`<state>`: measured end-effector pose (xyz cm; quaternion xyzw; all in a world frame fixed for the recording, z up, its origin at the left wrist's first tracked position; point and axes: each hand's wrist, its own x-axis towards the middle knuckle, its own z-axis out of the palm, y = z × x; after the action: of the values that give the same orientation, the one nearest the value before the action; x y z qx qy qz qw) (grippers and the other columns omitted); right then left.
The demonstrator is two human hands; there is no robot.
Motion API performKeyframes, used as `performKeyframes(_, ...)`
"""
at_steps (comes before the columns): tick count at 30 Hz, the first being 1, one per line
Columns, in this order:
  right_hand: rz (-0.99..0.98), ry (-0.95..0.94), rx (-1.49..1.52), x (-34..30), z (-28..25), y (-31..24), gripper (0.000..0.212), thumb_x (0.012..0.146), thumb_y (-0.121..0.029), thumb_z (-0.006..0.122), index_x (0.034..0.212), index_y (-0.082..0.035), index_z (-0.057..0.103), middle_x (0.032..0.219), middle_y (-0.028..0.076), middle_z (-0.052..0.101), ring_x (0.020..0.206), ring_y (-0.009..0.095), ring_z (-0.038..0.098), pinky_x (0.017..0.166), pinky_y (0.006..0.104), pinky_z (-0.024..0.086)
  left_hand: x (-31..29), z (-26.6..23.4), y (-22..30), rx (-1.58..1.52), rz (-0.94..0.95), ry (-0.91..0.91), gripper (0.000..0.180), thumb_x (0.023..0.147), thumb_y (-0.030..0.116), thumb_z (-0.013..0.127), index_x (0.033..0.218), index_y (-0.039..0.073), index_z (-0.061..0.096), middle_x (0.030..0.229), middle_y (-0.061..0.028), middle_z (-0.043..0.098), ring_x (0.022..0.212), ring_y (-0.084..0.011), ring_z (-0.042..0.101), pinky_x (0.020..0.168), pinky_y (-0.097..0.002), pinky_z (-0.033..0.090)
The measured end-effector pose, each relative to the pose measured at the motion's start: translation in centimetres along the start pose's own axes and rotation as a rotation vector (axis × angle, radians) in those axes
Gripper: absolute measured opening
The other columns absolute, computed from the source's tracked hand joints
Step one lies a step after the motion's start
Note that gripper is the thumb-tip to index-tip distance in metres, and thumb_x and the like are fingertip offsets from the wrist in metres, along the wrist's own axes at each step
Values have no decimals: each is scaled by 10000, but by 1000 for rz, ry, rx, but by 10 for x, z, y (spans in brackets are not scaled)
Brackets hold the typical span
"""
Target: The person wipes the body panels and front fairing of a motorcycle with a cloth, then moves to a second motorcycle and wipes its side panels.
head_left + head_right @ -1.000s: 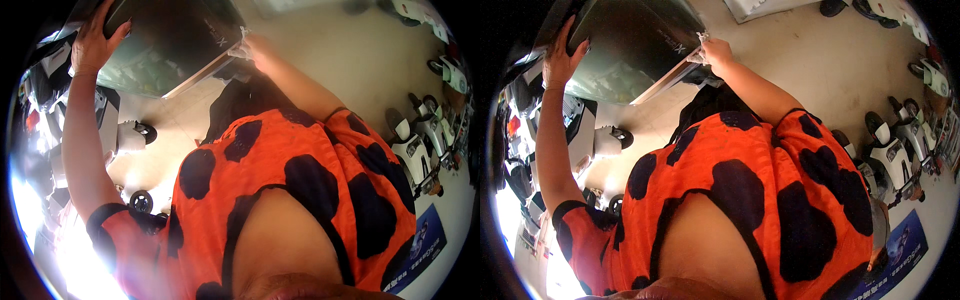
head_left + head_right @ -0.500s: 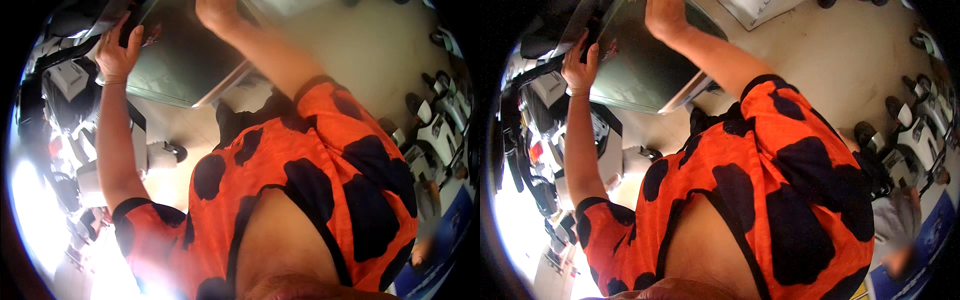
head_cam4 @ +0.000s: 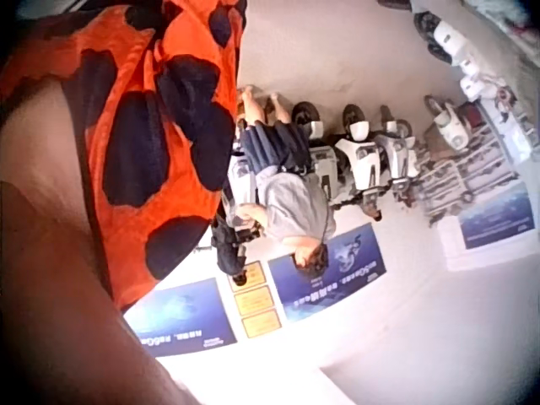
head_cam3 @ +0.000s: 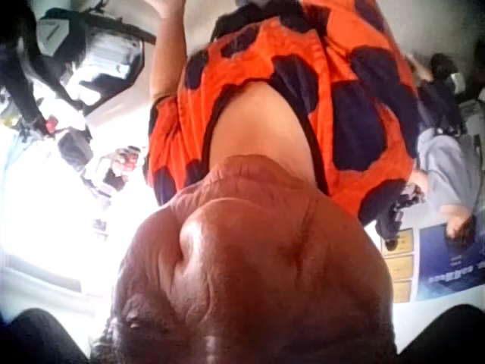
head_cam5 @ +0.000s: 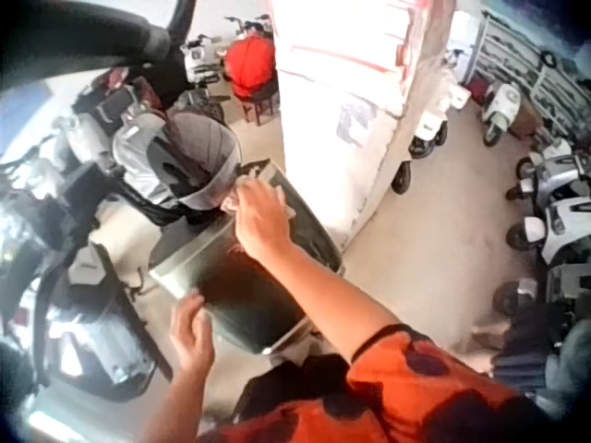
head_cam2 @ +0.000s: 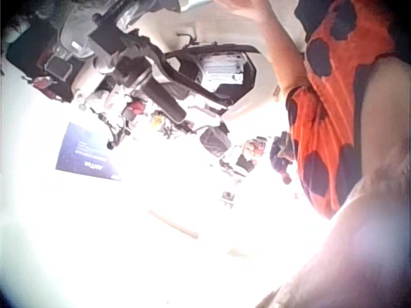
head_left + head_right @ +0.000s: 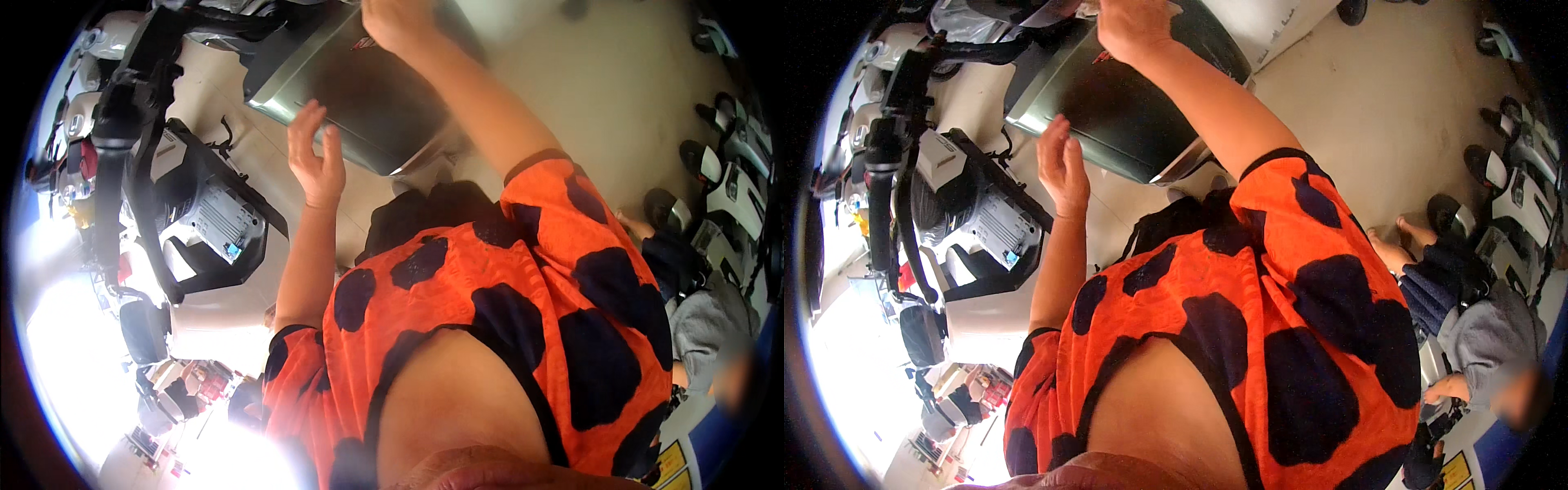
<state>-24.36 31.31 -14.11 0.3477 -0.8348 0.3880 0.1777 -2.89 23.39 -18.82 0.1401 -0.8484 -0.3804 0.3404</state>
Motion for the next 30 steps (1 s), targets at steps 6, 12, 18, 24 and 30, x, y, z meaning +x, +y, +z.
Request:
performKeyframes(6, -381, -142, 90, -28, 49, -66, 155, 768, -131, 495, 854, -72, 610, 846, 117, 633, 885, 266, 598, 812, 457, 395, -27, -15, 0, 59, -116, -84, 237, 829, 61, 553, 1062, 17, 568, 1165, -141, 544, 1035, -244, 538, 819, -329, 468)
performKeyframes(12, -259, -144, -180, -13, 27, -47, 178, 787, -184, 494, 745, -113, 653, 761, 103, 650, 786, 267, 620, 767, 434, 387, -26, -38, -9, 1, -223, 43, 302, 804, 33, 558, 1105, 26, 552, 1113, -136, 548, 985, -253, 558, 797, -343, 491)
performKeyframes(18, 276, -259, 669, -53, 18, -123, 245, 893, -175, 465, 1022, -6, 587, 904, 121, 641, 877, 266, 601, 792, 339, 454, 8, -54, -28, -359, -121, -51, 676, 793, 49, 619, 1363, 52, 254, 1265, -154, 392, 1102, -262, 480, 870, -357, 460)
performKeyframes(24, 724, -207, 1541, -77, 64, -176, 312, 914, -188, 466, 1133, 20, 546, 1020, 54, 603, 898, 121, 563, 759, 263, 462, 34, -102, -57, -425, -196, -353, 694, 804, 53, 632, 1366, 40, 224, 1259, -127, 423, 1057, -225, 508, 843, -315, 449)
performKeyframes(30, 713, -145, 1314, -82, 97, -205, 319, 922, -187, 452, 1160, 12, 529, 1027, 38, 588, 923, 104, 544, 794, 239, 436, 45, -141, -93, -741, -379, -441, 635, 834, 95, 633, 1333, -16, 257, 1061, -123, 567, 914, -151, 555, 772, -268, 466)
